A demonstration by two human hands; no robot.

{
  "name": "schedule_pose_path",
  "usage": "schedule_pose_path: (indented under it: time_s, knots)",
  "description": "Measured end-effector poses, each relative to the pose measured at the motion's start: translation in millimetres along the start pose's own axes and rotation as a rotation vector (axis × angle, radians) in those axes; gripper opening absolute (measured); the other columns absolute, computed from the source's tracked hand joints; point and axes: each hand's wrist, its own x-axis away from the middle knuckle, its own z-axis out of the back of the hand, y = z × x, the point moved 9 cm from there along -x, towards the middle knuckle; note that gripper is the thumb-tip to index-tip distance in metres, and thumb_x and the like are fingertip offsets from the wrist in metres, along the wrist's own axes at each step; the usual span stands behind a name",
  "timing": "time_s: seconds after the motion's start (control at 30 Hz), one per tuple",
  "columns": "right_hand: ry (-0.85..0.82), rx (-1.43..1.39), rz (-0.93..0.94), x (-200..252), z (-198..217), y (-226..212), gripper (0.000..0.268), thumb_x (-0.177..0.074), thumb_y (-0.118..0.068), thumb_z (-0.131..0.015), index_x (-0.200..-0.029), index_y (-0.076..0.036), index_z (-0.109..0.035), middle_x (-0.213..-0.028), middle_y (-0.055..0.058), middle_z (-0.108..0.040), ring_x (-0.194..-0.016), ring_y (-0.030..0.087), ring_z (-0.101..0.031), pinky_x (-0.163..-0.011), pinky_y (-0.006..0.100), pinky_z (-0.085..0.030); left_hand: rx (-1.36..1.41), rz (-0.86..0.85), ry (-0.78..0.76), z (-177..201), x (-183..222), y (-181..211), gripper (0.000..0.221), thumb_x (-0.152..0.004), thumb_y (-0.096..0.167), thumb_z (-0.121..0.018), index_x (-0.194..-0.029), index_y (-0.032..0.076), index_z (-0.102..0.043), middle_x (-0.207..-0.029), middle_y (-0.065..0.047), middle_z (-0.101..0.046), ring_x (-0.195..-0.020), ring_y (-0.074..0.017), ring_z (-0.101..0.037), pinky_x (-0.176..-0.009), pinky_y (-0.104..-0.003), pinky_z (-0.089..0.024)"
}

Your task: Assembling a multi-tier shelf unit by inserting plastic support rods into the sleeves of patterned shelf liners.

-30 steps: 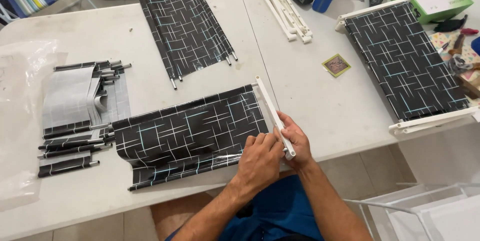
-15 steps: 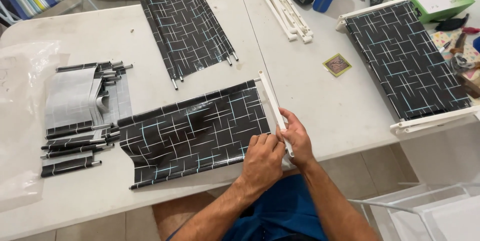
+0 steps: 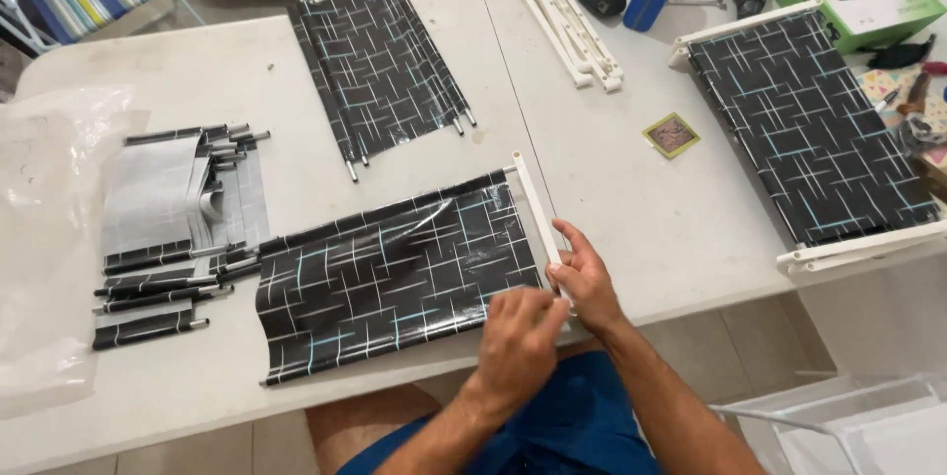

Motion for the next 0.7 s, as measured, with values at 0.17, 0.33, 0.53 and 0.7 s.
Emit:
schedule_pose_path:
  time_s: [0.17, 0.33, 0.53, 0.7]
  knots:
    - [-0.138, -0.096, 0.036, 3.8, 6.5, 3.2, 0.077, -0.089, -0.018, -0.061, -0.159, -0.007, -0.033, -0.072, 0.007, -0.061, -0.064, 0.016, -0.054, -0.065, 0.031, -0.047, 0.970, 0.992, 0.088, -56.4, 110.2, -60.1, 0.036, -0.092, 0.027, -0.066, -0.113, -0.001, -0.065, -0.104, -0.020, -0.071, -0.095, -0.0350, -0.071, -0.079, -0.043, -0.059]
    - [-0.363, -0.048, 0.123, 36.1, -2.7, 3.7, 0.083, -0.089, -0.016, -0.070, -0.161, -0.008, -0.027, -0.090, 0.010, -0.071, -0.082, 0.021, -0.067, -0.070, 0.036, -0.059, 1.208, 1.623, 0.751, -36.3, 174.7, -101.8, 0.037, -0.095, 0.024, -0.062, -0.119, -0.002, -0.051, -0.101, -0.019, -0.063, -0.093, -0.0346, -0.068, -0.088, -0.054, -0.064]
    - [0.080, 0.108, 0.044, 19.6, 40.5, -11.5, 0.066, -0.077, -0.006, -0.075, -0.138, -0.007, -0.048, -0.121, 0.016, -0.071, -0.098, 0.026, -0.069, -0.081, 0.039, -0.062, 0.623, 1.121, 0.257, 48.5, 114.7, -160.5, 0.035, -0.090, 0.023, -0.067, -0.120, 0.005, -0.067, -0.113, -0.011, -0.076, -0.108, -0.0214, -0.068, -0.099, -0.035, -0.051]
    - [0.181, 0.426, 0.699, 16.6, 21.3, -134.5, 0.074, -0.089, -0.031, -0.077, -0.145, 0.005, -0.047, -0.136, 0.021, -0.062, -0.129, 0.036, -0.058, -0.106, 0.045, -0.049, 0.379, 0.613, 0.021, 109.1, 17.7, -152.3, 0.024, -0.095, 0.029, -0.069, -0.099, 0.006, -0.062, -0.075, -0.014, -0.073, -0.073, -0.0375, -0.074, -0.063, -0.046, -0.058]
